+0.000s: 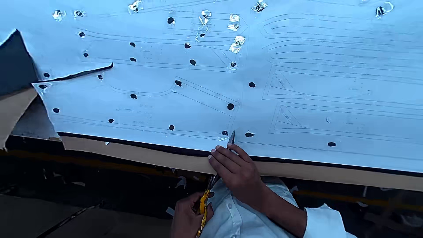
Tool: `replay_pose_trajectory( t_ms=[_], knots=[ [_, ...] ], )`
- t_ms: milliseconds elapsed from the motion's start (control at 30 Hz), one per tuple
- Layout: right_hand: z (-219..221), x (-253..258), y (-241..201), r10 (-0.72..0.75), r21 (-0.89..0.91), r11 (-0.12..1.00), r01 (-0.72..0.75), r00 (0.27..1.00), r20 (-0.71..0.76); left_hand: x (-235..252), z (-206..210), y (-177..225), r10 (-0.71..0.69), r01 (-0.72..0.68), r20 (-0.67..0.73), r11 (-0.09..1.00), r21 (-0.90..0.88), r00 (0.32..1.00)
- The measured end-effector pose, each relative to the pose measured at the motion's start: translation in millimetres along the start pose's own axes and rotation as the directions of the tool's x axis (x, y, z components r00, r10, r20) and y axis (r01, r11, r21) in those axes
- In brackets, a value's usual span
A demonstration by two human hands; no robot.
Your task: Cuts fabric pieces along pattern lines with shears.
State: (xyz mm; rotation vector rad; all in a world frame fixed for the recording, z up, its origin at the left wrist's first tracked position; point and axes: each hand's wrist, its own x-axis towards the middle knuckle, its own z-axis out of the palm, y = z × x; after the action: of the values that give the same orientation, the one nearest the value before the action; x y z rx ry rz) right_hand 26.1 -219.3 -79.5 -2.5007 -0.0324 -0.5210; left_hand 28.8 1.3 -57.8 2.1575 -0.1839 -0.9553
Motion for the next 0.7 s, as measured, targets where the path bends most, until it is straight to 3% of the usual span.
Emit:
replay_pose_trajectory(
  t_ms=[200, 433, 700],
  knots=[
    [1, -5, -2, 0.013, -0.013, 1.0, -0.013, 1.0, 0.017, 7, 1, 3, 0.024, -0.024, -0.024, 1.0, -0.013, 0.999],
    [-3, -3, -3, 0.013, -0.012, 1.0, -0.013, 1.0, 0.021, 7, 4, 0, 0.025, -0.014, 0.046, 0.973, -0.23, 0.999],
    [-11, 3, -7, 0.017, -0.013, 1.0, -0.017, 1.0, 0.005, -1, 18, 6, 0.089, -0.088, -0.137, 0.996, 0.012, 0.987]
  ],
)
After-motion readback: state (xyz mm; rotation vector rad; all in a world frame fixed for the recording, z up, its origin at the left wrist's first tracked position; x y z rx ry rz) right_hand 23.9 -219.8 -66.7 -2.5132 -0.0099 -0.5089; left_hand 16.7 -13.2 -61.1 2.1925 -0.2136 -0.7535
